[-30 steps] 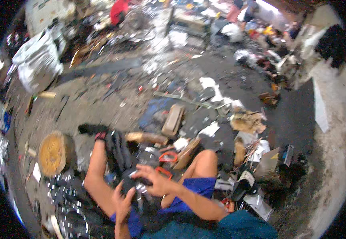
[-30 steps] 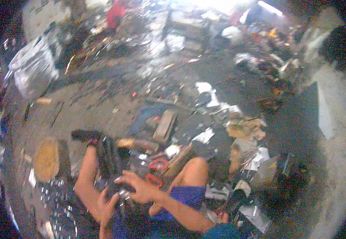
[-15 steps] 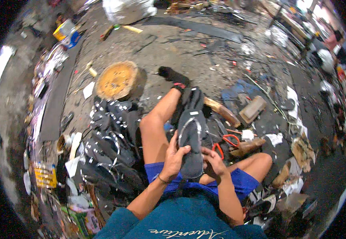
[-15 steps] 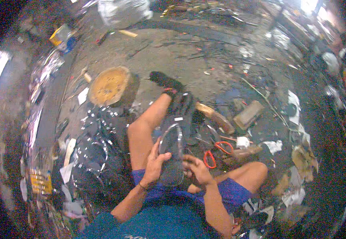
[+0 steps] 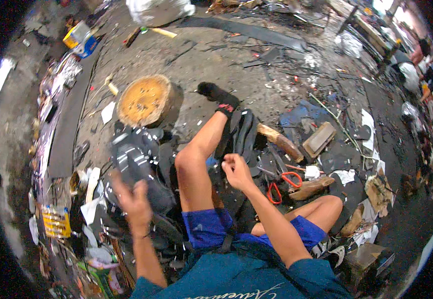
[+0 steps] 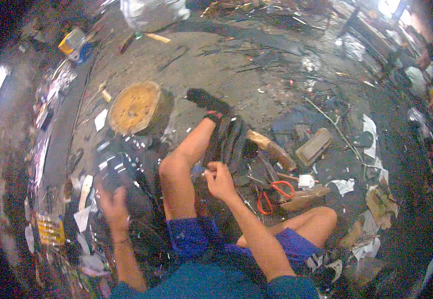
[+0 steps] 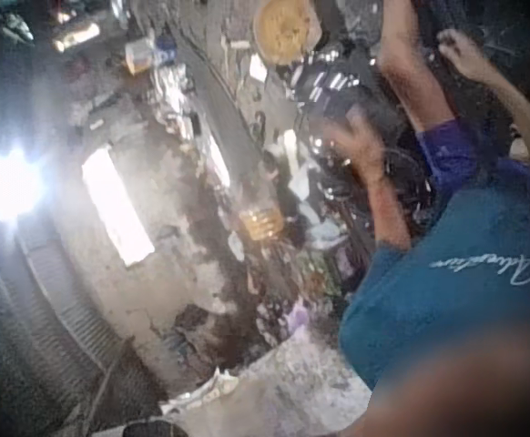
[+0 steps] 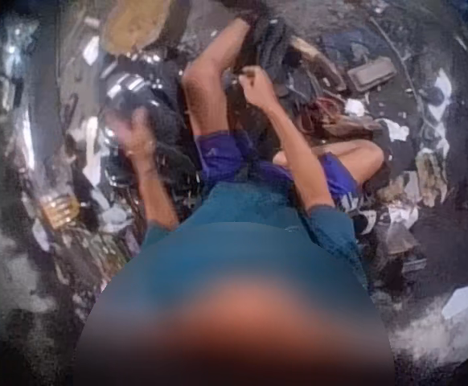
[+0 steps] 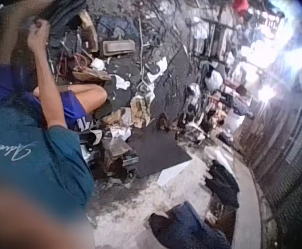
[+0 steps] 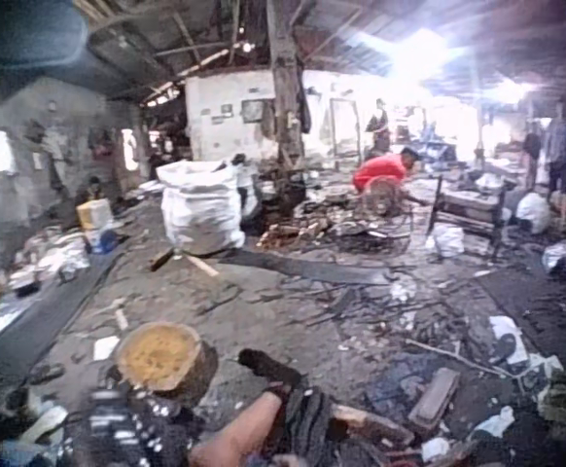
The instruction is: The person sits on the floor and uses a small metal tool to scrape and trim the edges of a black shoe insole. They repeatedly scrape the surface, trim excess material with shears, and place the finished insole aside.
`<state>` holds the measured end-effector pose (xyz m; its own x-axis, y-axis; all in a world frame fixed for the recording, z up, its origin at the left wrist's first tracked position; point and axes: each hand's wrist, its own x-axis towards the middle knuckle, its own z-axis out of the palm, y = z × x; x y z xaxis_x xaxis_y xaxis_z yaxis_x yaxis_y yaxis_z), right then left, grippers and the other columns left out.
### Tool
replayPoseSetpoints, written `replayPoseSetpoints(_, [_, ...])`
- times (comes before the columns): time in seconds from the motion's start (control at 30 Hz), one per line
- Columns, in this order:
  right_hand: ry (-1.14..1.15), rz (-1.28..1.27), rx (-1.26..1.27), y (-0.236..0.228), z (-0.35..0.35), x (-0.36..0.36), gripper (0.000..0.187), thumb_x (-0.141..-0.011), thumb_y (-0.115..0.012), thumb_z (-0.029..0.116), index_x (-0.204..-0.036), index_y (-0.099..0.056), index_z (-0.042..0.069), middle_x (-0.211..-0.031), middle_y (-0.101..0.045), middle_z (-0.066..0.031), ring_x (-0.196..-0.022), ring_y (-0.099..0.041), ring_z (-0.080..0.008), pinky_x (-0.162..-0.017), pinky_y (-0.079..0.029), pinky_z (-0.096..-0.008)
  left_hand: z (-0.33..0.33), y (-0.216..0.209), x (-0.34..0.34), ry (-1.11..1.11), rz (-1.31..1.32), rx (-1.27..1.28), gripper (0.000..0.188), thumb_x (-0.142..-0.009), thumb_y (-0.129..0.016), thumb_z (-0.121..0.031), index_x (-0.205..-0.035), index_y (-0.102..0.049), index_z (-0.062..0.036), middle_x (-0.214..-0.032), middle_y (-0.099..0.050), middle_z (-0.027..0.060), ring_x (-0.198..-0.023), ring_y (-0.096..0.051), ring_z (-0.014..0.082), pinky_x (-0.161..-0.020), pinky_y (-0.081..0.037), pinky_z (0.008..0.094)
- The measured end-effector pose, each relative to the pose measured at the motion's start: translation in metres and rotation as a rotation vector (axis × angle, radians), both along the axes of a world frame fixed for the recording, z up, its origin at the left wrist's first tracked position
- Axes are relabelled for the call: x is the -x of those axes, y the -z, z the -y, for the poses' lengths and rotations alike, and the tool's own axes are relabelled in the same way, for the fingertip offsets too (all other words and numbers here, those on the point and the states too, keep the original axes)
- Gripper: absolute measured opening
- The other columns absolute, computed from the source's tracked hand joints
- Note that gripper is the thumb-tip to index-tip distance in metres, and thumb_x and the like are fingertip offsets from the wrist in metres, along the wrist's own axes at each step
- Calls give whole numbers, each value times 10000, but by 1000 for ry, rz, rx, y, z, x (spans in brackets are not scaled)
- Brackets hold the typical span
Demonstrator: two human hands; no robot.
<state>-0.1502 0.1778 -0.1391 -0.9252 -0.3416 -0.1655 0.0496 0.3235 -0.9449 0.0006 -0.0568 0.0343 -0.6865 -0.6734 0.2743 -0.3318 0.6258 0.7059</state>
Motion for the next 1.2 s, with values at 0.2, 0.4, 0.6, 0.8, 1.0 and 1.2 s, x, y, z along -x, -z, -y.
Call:
replayPoseSetpoints(0.2, [492, -117, -628, 79, 19, 86, 806, -826, -737, 405, -1406, -365, -13, -1429, -414, -246, -1324, -395, -427, -1099, -328, -534, 40, -61, -86, -77, 552, 593, 758, -881, -732, -253, -1462, -358, 59, -1370, -505, 249, -1254, -477, 365, -1087, -350, 437])
replayPoseSetpoints(0.4, [582, 308, -451, 106, -19, 128, 562, -909, -634, 401, -1273, -532, -15, -1296, -562, -278, -1212, -534, -442, -1024, -425, -516, -16, -60, -30, -71, 124, 243, 625, -888, -752, -291, -1349, -518, 60, -1318, -561, 273, -1175, -552, 415, -1033, -430, 472])
replayPoseSetpoints(0.6, [260, -4, 87, 13, -62, 61, 454, -969, -629, 359, -1223, -578, -13, -1105, -664, -190, -1046, -622, -282, -921, -474, -407, -79, 8, 69, 525, -6, -63, 468, -956, -658, -186, -1343, -531, 45, -1420, -482, 239, -1288, -492, 343, -1113, -369, 404])
replayPoseSetpoints(0.8, [-349, 132, 185, -50, -51, -50, 416, -954, -659, 339, -1187, -627, -4, -1111, -686, -168, -1003, -653, -224, -890, -515, -365, -81, 32, 66, 393, 135, -349, 555, -981, -634, -245, -1372, -407, 77, -1308, -521, 204, -1178, -509, 289, -1049, -376, 374])
replayPoseSetpoints(1.0, [279, 26, -644, 54, -158, 12, 222, -852, -589, 100, -1036, -669, 6, -974, -684, -228, -946, -655, -409, -822, -523, -472, -66, 62, -7, 372, 396, -301, 699, -915, -720, -222, -1424, -337, 64, -1330, -491, 236, -1232, -484, 320, -1080, -355, 398])
replayPoseSetpoints(1.2, [183, -50, -938, 134, -194, 66, 126, -833, -609, 127, -921, -654, 50, -1025, -676, -176, -997, -648, -364, -880, -519, -465, -64, 90, -20, 334, 363, 8, 822, -842, -780, -298, -1437, -363, 87, -1336, -472, 289, -1254, -447, 422, -1093, -345, 449])
